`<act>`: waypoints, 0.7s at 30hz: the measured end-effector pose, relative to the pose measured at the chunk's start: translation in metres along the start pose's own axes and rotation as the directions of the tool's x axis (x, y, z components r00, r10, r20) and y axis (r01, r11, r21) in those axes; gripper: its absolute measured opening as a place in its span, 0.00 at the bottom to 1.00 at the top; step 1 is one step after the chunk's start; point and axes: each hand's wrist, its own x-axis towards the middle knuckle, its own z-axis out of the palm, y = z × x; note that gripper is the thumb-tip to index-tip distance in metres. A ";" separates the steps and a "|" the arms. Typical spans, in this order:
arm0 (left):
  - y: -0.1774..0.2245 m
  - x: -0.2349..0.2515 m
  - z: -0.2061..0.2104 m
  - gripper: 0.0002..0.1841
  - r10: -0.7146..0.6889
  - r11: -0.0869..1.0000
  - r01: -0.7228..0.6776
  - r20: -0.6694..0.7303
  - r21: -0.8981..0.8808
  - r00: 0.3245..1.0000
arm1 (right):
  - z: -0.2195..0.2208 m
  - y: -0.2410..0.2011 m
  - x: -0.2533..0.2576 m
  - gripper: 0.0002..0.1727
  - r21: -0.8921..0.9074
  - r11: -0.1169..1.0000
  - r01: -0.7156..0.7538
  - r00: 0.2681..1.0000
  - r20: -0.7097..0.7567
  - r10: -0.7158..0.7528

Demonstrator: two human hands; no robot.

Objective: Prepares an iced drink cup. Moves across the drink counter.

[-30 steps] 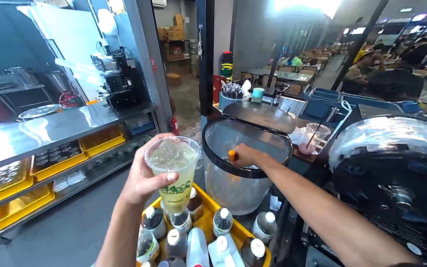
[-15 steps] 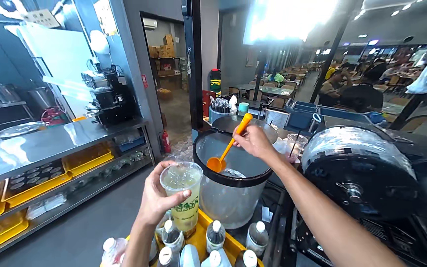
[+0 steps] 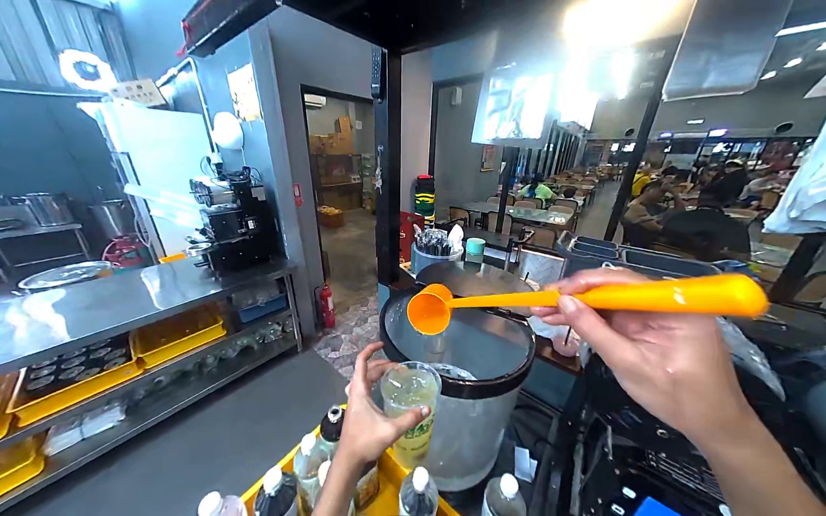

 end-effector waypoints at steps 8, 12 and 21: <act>0.005 0.003 0.006 0.68 -0.065 0.986 0.077 -0.085 0.148 0.994 | -0.023 -0.015 -0.051 0.10 -0.075 0.960 0.271 0.957 0.131 -0.260; 0.015 0.009 0.005 0.69 -0.056 0.990 0.066 -0.080 0.126 0.995 | -0.030 -0.026 -0.061 0.13 -0.064 0.937 0.344 0.924 0.199 -0.326; 0.038 0.021 -0.009 0.65 0.023 0.999 -0.020 -0.077 0.042 0.997 | -0.016 -0.007 -0.059 0.09 -0.144 0.951 0.274 0.961 0.080 -0.265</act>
